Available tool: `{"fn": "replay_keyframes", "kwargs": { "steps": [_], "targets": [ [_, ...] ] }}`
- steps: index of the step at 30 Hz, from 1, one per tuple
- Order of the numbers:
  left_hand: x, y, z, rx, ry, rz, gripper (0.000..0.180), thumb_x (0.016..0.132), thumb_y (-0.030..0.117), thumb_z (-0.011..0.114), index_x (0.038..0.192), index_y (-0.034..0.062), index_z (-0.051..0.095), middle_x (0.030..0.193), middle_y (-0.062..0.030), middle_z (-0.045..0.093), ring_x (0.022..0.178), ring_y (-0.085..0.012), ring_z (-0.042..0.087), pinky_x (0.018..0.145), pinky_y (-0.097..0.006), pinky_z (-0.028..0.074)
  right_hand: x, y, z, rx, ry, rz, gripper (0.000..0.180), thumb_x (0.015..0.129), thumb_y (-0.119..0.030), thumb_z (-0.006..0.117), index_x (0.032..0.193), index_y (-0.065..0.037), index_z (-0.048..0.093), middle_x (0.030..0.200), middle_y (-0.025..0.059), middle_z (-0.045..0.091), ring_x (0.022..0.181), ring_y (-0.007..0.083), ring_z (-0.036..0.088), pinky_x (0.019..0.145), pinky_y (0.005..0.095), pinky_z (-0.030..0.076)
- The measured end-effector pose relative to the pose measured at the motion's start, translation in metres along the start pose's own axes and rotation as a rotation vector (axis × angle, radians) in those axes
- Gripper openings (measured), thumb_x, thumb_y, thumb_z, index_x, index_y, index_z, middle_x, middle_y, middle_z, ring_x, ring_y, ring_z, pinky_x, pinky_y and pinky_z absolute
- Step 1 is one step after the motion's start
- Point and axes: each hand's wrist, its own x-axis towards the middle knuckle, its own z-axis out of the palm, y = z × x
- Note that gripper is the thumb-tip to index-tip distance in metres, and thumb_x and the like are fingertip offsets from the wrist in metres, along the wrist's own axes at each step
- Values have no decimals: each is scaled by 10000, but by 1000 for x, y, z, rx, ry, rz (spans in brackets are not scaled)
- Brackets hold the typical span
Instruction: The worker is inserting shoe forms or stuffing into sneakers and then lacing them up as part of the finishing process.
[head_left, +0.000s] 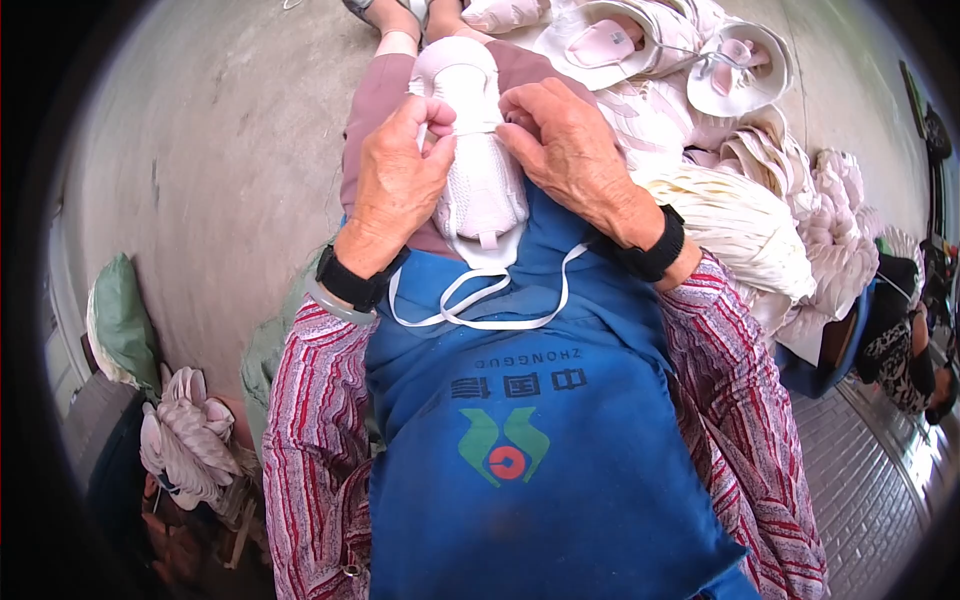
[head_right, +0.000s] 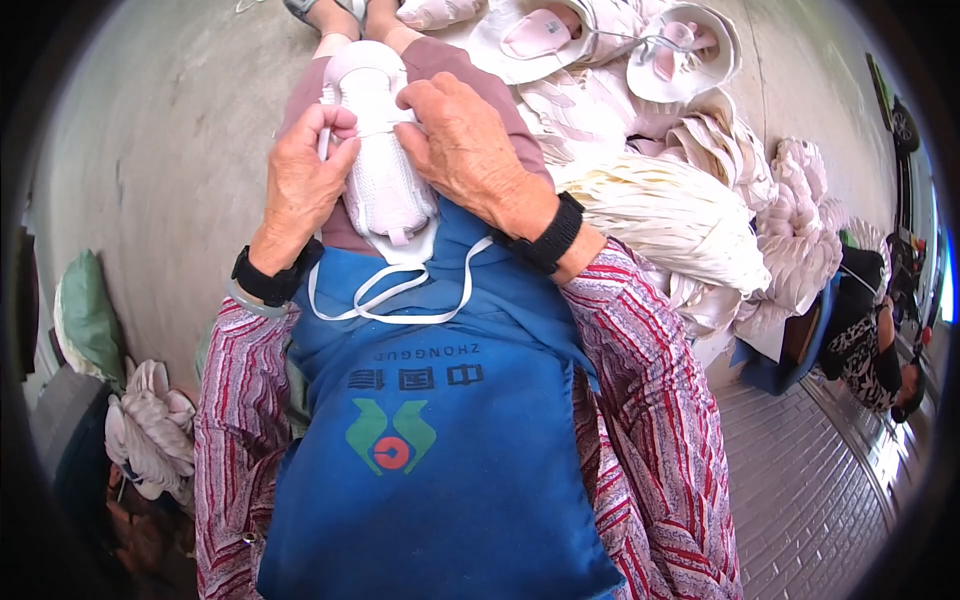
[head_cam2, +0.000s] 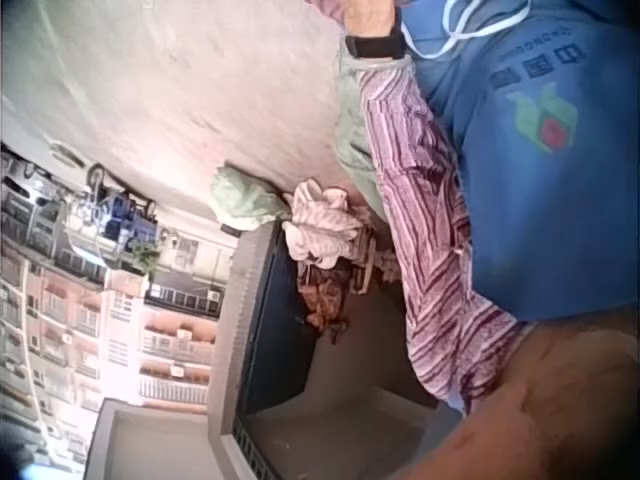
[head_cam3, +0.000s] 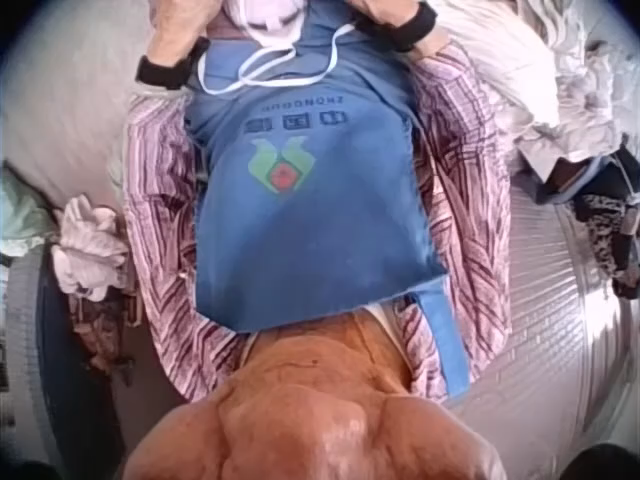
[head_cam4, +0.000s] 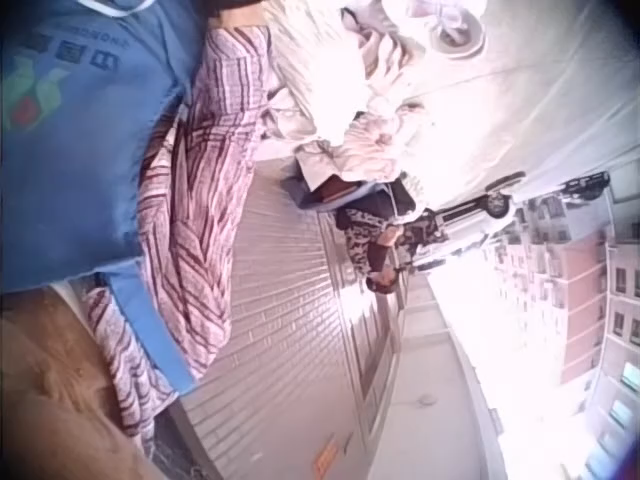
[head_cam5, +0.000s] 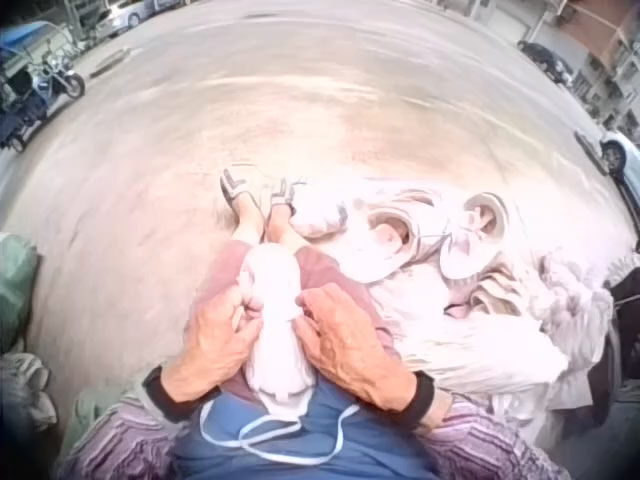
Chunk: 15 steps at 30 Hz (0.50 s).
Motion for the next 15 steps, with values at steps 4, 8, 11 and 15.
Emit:
{"fn": "replay_keyframes", "kwargs": {
  "steps": [4,8,11,15],
  "targets": [
    [8,3,-4,209,-32,201,196,819,0,657,1001,46,600,874,-92,660,743,-217,659,672,-325,521,2,-3,6,-84,58,-156,213,814,-93,689,1010,-34,630,916,151,592,870,344,609,753,431,498],
    [16,8,-11,204,-127,189,195,821,5,658,1004,47,603,856,-91,651,733,-196,645,672,-322,519,7,-7,8,-117,82,-184,175,805,-78,674,965,-39,617,874,151,561,837,354,582,742,451,477],
    [19,12,-16,223,-195,152,177,821,3,655,987,39,603,840,-95,646,730,-194,642,670,-324,517,10,-9,7,-144,8,-176,151,802,-65,656,940,-26,607,879,156,563,836,355,583,736,453,476],
    [22,18,-18,309,-229,180,156,814,8,651,961,20,602,802,-107,640,727,-190,641,671,-327,515,8,-10,5,-137,-3,-216,160,797,-65,661,943,-25,609,881,154,564,834,352,584,735,451,479]
  ]
}}
